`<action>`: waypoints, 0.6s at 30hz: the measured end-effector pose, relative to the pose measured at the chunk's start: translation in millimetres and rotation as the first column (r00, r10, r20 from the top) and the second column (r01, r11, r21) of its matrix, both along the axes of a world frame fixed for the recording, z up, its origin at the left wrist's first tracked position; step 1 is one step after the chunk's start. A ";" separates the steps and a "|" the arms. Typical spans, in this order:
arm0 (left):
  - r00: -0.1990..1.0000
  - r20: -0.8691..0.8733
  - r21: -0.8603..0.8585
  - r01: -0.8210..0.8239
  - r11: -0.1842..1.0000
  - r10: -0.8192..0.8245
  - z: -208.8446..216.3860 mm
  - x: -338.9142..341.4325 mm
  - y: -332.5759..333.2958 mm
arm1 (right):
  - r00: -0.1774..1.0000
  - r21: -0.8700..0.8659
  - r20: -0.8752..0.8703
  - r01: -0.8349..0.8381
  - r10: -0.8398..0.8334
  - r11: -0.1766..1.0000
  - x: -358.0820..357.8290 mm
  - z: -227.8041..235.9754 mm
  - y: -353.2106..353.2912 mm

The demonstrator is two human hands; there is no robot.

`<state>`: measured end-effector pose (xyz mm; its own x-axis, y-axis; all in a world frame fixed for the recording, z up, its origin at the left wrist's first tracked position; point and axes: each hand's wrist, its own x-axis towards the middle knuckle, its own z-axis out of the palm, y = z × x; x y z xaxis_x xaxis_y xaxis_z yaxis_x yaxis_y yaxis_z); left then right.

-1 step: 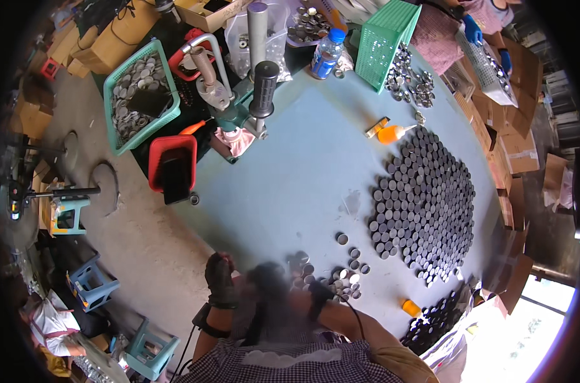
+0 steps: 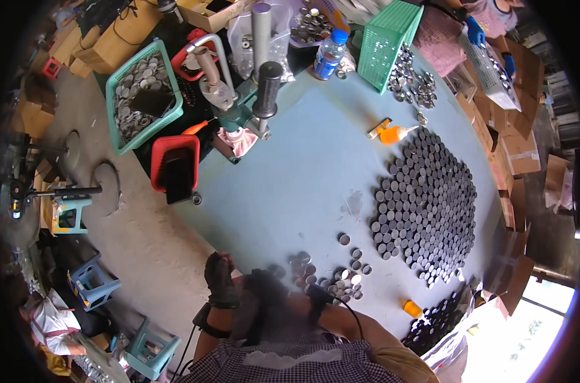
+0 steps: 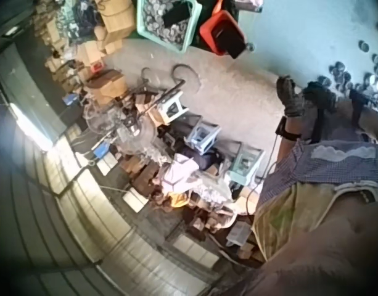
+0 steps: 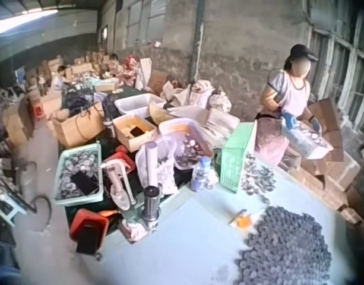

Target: Applying adhesive to circular discs and placing them into metal casings.

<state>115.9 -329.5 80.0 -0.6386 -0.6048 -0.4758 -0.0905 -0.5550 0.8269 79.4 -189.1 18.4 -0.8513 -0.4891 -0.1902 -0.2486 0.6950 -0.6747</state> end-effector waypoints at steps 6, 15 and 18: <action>0.986 0.109 0.085 -0.135 0.987 0.126 20.7 -2.1 -23.5 | 0.977 -0.201 -0.151 0.118 -0.150 0.972 -169.5 -8.4 36.3; 0.996 -0.042 0.093 -0.079 0.993 0.083 23.4 23.7 -42.5 | 0.853 0.007 -0.198 -0.491 0.482 0.871 30.7 -25.5 -32.8; 0.997 -0.051 0.062 -0.050 0.997 0.054 40.3 18.9 -50.5 | 0.854 -0.275 -0.064 -0.512 0.516 0.813 -29.1 42.4 -59.7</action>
